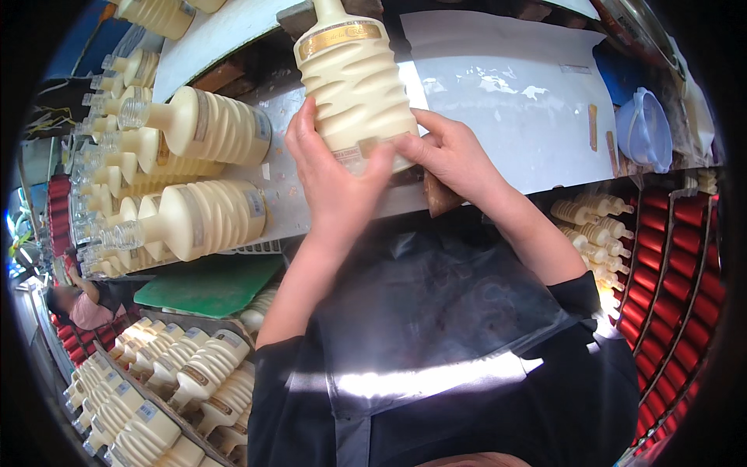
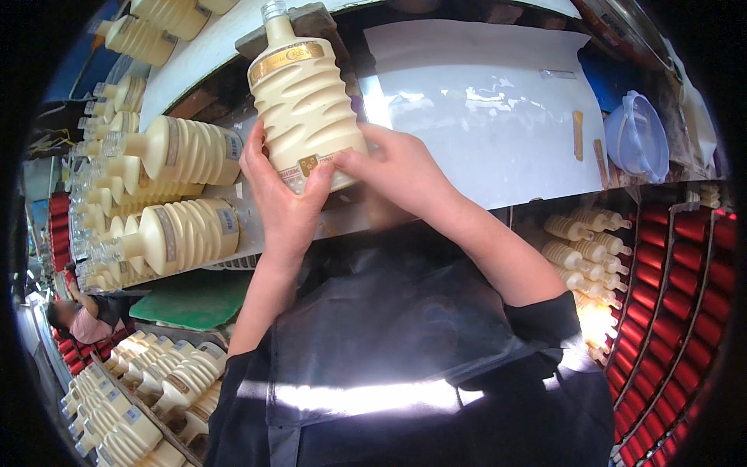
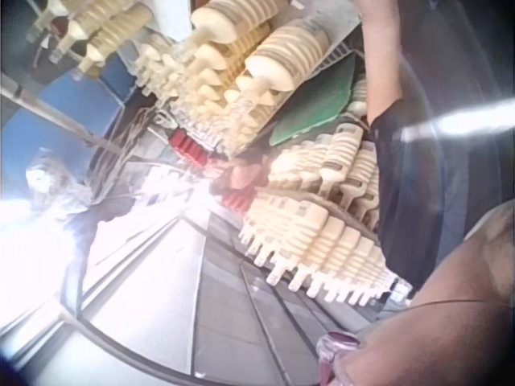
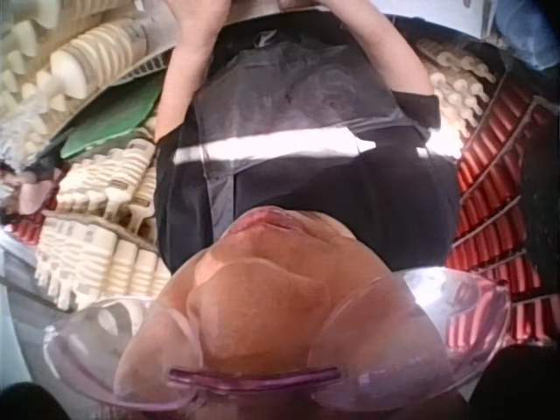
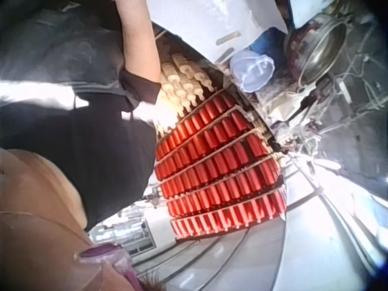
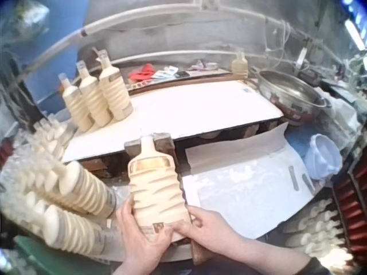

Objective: The person repeatedly picks up cream-colored plastic bottles from a tray, applies a rectangular label to the side of each bottle, smooths it down, and places the labeled bottle on a nearby surface. The process is repeated for multiple bottles in a continuous loop.

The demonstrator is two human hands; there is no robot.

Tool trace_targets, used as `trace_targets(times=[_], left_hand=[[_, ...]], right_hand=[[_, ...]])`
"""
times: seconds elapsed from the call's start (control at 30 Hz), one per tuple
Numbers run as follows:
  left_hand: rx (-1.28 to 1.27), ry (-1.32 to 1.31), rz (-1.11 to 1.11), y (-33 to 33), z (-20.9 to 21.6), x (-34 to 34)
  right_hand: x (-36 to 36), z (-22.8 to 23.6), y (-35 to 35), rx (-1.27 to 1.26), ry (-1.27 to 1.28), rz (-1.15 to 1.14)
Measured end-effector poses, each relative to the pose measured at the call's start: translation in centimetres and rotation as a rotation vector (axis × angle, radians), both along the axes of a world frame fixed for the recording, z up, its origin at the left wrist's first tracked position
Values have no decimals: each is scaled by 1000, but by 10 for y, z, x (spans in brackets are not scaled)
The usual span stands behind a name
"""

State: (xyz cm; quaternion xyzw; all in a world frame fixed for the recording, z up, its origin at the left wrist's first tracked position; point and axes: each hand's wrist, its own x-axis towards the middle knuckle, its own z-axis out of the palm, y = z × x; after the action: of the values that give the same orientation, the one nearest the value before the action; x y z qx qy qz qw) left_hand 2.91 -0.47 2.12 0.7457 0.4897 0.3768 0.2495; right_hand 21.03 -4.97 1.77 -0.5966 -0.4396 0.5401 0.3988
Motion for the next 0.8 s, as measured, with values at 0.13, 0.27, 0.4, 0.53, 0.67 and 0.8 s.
trace_targets(times=[0.13, 0.27, 0.4, 0.53, 0.67, 0.8], left_hand=[[-49, -9, -27, 2, 2, -1], [-108, -23, -60, 2, 6, -6], [-232, -260, -72, 2, 0, -7], [-80, -216, -90, 2, -14, -9], [-81, -369, -127, 5, -25, -15], [-125, -460, -84, -4, -28, -17]], right_hand=[[1, -4, -4, 10, 84, -12], [6, -3, -4, -43, 128, 38], [4, -6, -2, 12, 218, 7], [-5, -12, -4, 78, 148, -30], [1, -11, -5, 26, 215, 0], [2, -11, -7, 34, 142, 18]])
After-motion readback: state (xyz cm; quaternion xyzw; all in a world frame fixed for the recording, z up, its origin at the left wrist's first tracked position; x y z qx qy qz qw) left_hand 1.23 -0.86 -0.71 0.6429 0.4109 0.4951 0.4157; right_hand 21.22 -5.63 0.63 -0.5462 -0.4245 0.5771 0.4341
